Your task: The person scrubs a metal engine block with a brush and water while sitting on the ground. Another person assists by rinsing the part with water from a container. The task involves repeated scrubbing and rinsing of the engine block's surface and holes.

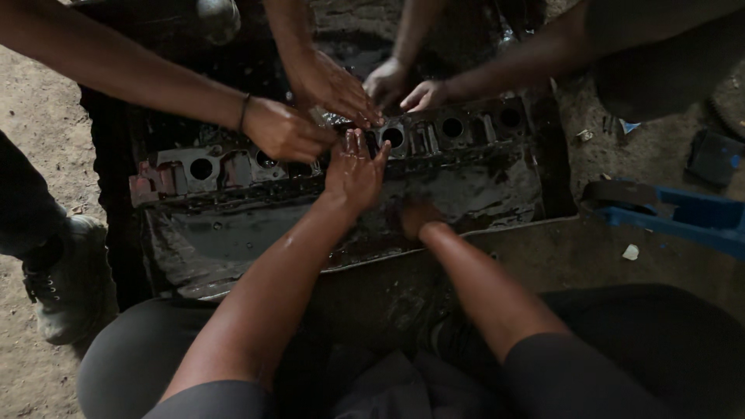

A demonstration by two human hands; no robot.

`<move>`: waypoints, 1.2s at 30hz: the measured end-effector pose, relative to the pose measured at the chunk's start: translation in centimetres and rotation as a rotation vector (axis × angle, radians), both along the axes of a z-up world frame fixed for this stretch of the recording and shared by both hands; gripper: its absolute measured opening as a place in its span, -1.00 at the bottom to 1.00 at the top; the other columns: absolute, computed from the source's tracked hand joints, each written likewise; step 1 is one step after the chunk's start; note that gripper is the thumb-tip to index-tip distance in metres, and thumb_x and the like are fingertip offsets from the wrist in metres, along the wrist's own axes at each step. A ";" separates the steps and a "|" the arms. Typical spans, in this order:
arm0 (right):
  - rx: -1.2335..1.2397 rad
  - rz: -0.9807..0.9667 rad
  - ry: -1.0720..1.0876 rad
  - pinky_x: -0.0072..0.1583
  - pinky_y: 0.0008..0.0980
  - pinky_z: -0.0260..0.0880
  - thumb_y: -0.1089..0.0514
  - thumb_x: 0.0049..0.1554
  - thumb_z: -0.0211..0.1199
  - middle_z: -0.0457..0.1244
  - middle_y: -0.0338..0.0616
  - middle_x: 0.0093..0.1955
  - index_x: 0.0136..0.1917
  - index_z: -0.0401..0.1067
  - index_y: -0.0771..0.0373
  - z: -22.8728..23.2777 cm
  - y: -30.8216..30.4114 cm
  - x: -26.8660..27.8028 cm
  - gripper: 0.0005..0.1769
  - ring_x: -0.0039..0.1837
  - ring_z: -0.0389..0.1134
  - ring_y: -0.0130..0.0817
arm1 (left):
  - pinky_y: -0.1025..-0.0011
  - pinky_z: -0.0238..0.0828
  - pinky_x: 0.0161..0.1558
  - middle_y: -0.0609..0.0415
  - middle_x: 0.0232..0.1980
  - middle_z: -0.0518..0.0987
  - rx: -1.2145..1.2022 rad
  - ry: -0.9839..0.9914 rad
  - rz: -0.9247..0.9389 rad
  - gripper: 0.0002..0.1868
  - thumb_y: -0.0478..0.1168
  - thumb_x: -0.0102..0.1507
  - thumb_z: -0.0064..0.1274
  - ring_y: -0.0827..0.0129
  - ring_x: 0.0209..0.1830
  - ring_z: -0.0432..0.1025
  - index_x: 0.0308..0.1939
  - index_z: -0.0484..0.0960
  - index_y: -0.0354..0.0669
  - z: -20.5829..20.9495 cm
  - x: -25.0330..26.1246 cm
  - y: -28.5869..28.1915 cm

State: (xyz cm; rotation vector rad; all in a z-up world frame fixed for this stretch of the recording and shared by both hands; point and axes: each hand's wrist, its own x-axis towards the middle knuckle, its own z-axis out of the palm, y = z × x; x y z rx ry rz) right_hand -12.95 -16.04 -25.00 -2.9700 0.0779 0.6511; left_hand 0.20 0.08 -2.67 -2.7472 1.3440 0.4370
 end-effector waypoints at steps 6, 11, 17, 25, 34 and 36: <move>-0.024 -0.019 0.482 0.38 -0.09 0.37 -0.28 0.16 0.21 0.34 -0.03 0.39 0.30 0.54 0.07 6.0 -1.8 4.1 -0.41 0.37 0.38 -0.04 | -0.15 -0.29 0.53 -0.44 0.58 0.03 0.061 -0.103 -0.046 -0.37 -0.18 0.42 -0.48 -0.16 0.62 -0.05 0.61 -0.02 0.03 -0.6 -0.2 -0.4; -0.041 -0.155 0.262 0.22 0.10 0.36 -0.08 0.01 0.33 0.28 0.08 0.33 0.30 0.43 0.04 6.0 0.3 1.6 -0.42 0.27 0.34 0.08 | -0.05 -0.26 0.55 -0.47 0.56 0.09 0.014 -0.043 -0.038 -0.31 -0.22 0.35 -0.38 -0.22 0.59 -0.01 0.56 -0.02 -0.42 -1.3 -1.4 -1.8; 0.018 -0.074 0.352 0.32 -0.02 0.41 -0.09 0.13 0.17 0.37 0.05 0.32 0.19 0.60 0.11 0.4 -2.3 2.3 -0.55 0.32 0.42 0.02 | -0.06 -0.19 0.53 -0.57 0.54 0.07 -0.082 -0.019 -0.058 -0.30 -0.22 0.36 -0.35 -0.32 0.57 0.01 0.55 -0.04 -0.49 -2.6 -1.0 -1.3; -0.155 -0.013 -0.214 0.06 0.25 0.42 -0.17 -0.32 0.38 0.38 0.14 0.21 0.15 0.60 0.20 -3.0 -2.7 0.2 -0.23 0.15 0.43 0.18 | -0.09 -0.12 0.50 -0.65 0.55 -0.02 -0.024 -0.036 -0.113 -0.30 -0.20 0.41 -0.36 -0.39 0.54 0.03 0.58 -0.17 -0.43 -4.9 -0.3 -0.9; 0.620 -0.256 0.444 0.10 -0.15 0.44 0.01 0.09 0.27 0.41 -0.06 0.01 0.07 0.55 0.19 10.6 -4.0 4.7 -0.67 0.02 0.43 -0.20 | 0.05 -0.11 0.52 -0.43 0.63 -0.18 0.017 0.178 0.020 -0.05 -0.19 0.24 -0.11 -0.20 0.59 -0.04 0.61 -0.28 -0.23 -1.4 -0.3 -1.2; 0.762 -0.364 0.404 0.05 -0.19 0.44 0.03 0.09 0.30 0.42 -0.10 -0.07 0.04 0.54 0.19 18.5 -3.8 5.8 -0.71 -0.03 0.43 -0.25 | 0.06 -0.13 0.55 -0.37 0.65 -0.19 0.041 0.212 0.032 0.05 -0.14 0.20 0.03 -0.17 0.62 -0.07 0.63 -0.28 -0.18 -1.3 -0.1 -0.9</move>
